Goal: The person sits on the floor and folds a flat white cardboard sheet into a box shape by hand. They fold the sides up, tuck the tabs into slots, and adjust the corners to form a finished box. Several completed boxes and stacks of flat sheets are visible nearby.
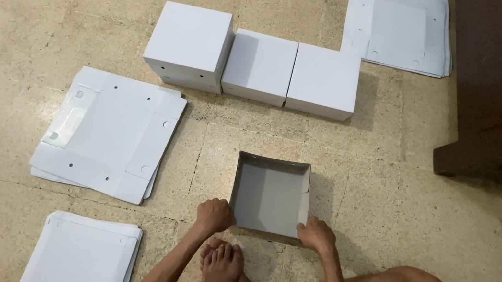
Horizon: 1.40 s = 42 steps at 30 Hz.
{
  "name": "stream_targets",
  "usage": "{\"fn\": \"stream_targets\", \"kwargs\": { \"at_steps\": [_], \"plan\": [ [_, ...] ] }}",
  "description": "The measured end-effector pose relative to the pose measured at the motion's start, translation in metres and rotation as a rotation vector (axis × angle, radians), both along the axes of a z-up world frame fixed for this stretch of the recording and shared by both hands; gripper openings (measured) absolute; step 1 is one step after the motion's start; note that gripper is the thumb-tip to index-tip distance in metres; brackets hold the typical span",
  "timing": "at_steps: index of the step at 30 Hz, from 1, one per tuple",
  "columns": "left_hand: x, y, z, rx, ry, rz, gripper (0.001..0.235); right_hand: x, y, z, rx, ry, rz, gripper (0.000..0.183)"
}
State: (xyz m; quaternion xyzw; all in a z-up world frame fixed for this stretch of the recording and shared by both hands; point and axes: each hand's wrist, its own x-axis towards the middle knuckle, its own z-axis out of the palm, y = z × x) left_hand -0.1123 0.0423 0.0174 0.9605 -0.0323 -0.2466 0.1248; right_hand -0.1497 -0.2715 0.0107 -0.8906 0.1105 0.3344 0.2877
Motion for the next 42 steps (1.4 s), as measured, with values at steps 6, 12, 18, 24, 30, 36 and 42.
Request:
{"fn": "stream_targets", "kwargs": {
  "at_steps": [6,12,18,24,30,36,42],
  "plan": [
    [-0.001,-0.007,0.075,-0.293,-0.260,0.336,0.054,-0.007,0.015,0.001,0.055,-0.050,-0.118,0.059],
    [-0.005,-0.021,0.057,-0.688,-0.549,0.551,0.054,-0.029,0.100,0.089,0.036,0.031,-0.072,0.068],
    [-0.010,-0.023,0.020,-0.789,-0.584,0.675,0.087,-0.046,0.089,0.078,0.336,-0.039,0.019,0.035],
    [-0.032,-0.028,-0.008,-0.833,-0.344,0.711,0.079,-0.045,0.030,0.020,0.099,-0.302,-0.306,0.037],
    [-0.017,-0.036,0.030,-0.971,-0.209,0.665,0.054,-0.027,0.019,0.071,0.361,-0.309,-0.221,0.087],
    [-0.031,-0.032,0.057,-1.022,0.006,0.331,0.084,-0.033,0.023,0.057,0.377,-0.442,-0.258,0.073],
    [-0.052,-0.013,-0.022,-0.781,-0.382,-0.023,0.066,-0.034,0.025,0.031,0.284,-0.472,-0.273,0.073]
  ]
}}
